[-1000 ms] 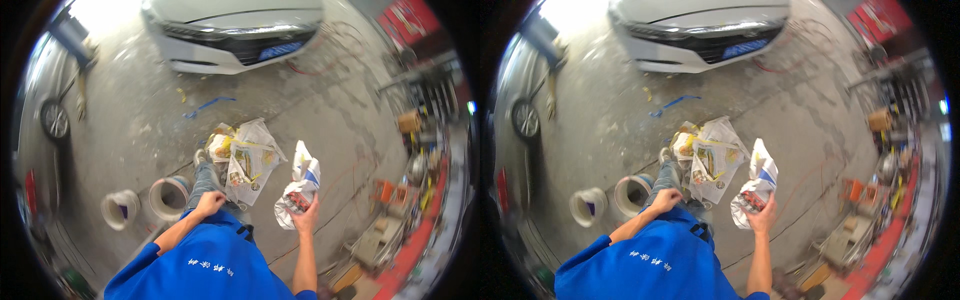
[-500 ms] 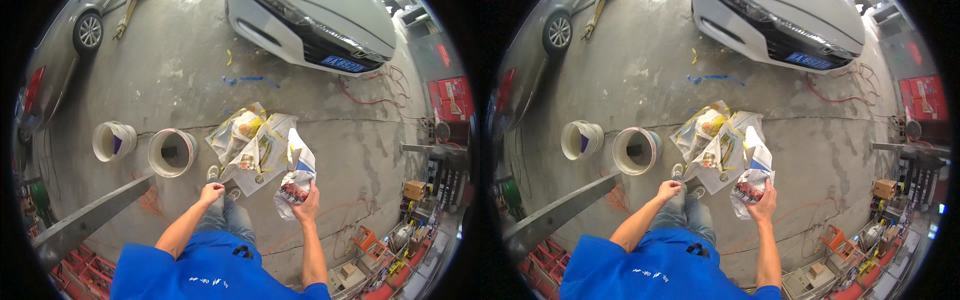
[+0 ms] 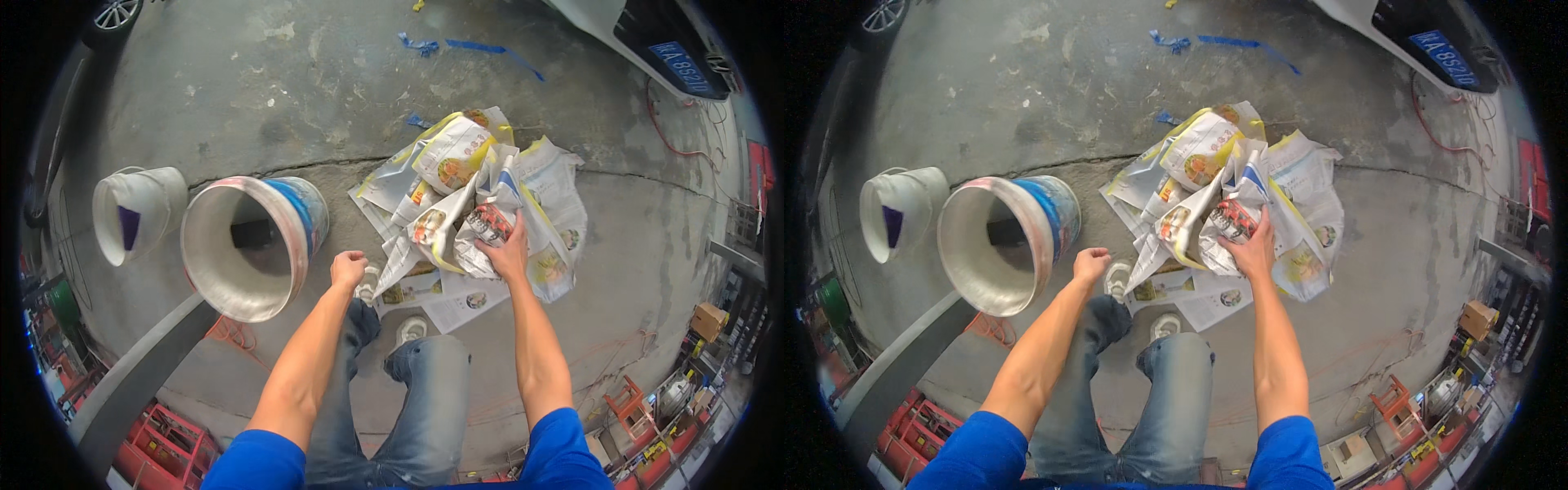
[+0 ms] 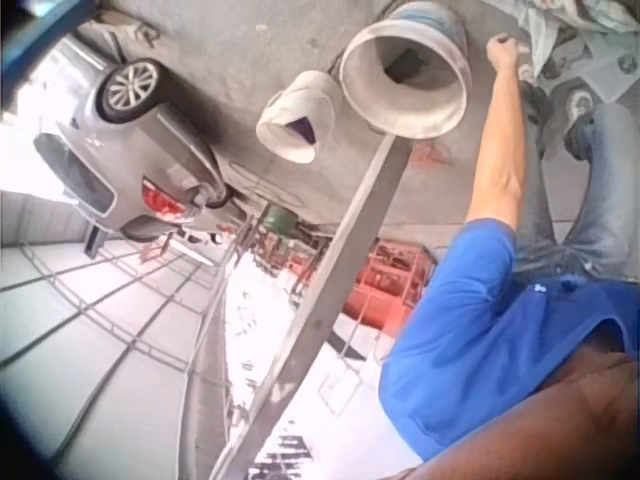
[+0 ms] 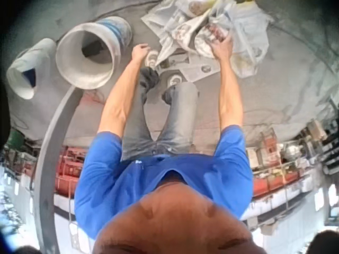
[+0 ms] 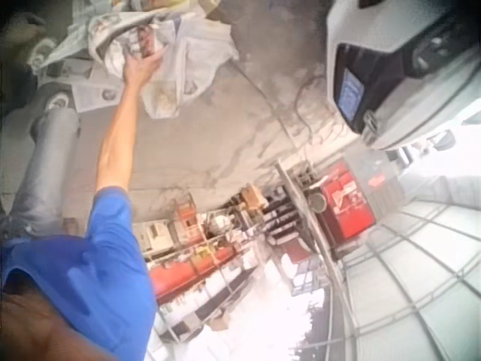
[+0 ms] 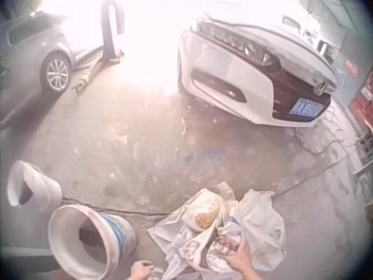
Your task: The person removes newspaper and masking tape from the front bumper and hood of a white car in a garage. They peel off the tape and fold the newspaper, gathering the materials into a pile on the floor.
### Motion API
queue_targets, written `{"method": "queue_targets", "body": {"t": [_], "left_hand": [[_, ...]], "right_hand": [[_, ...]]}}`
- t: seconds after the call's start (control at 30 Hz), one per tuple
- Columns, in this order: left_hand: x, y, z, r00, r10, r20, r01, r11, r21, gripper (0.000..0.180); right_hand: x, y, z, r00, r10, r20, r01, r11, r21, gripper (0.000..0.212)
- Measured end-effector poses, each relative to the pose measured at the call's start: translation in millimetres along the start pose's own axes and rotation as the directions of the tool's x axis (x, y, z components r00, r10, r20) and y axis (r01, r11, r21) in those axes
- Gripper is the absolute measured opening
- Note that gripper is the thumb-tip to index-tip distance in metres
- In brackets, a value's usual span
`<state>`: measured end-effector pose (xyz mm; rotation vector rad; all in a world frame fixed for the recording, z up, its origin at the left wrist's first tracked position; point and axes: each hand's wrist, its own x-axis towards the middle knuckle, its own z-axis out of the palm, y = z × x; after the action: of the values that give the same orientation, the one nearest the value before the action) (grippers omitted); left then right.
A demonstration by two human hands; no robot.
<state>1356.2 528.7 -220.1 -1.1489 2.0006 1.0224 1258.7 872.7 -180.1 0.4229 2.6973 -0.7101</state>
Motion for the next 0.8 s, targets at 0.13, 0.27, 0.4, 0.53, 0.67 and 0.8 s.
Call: {"method": "queue_targets", "body": {"t": [0.13, 0.27, 0.4, 0.53, 0.67, 0.8], "left_hand": [[96.8, 11.0, 44.1, 0.993, -0.078, -0.091, 0.077, 0.997, -0.011, 0.048], [164.9, -0.9, 82.1, 0.964, -0.165, -0.207, 0.144, 0.983, -0.111, 0.065], [193.5, -4.9, 111.7, 0.909, -0.267, -0.32, 0.196, 0.952, -0.236, 0.07], [185.1, 14.6, 129.1, 0.867, -0.324, -0.379, 0.198, 0.921, -0.335, 0.064], [197.6, 2.8, 132.2, 0.841, -0.279, -0.463, 0.098, 0.921, -0.378, 0.06], [213.9, -11.2, 116.2, 0.776, -0.072, -0.626, -0.123, 0.957, -0.262, 0.055]], "right_hand": [[62.3, 40.4, 106.3, 0.982, 0.163, 0.096, -0.156, 0.985, -0.078, 0.127], [89.1, 49.5, 152.6, 0.973, 0.178, 0.147, -0.161, 0.979, -0.123, 0.127], [104.2, 71.9, 158.6, 0.961, 0.129, 0.244, -0.112, 0.99, -0.08, 0.128], [108.9, 87.7, 163.0, 0.982, 0.092, 0.165, -0.079, 0.994, -0.079, 0.126], [105.4, 83.6, 161.8, 0.983, 0.076, 0.169, -0.068, 0.996, -0.05, 0.127], [97.6, 79.0, 162.5, 0.989, 0.064, 0.136, -0.06, 0.998, -0.033, 0.126]]}}
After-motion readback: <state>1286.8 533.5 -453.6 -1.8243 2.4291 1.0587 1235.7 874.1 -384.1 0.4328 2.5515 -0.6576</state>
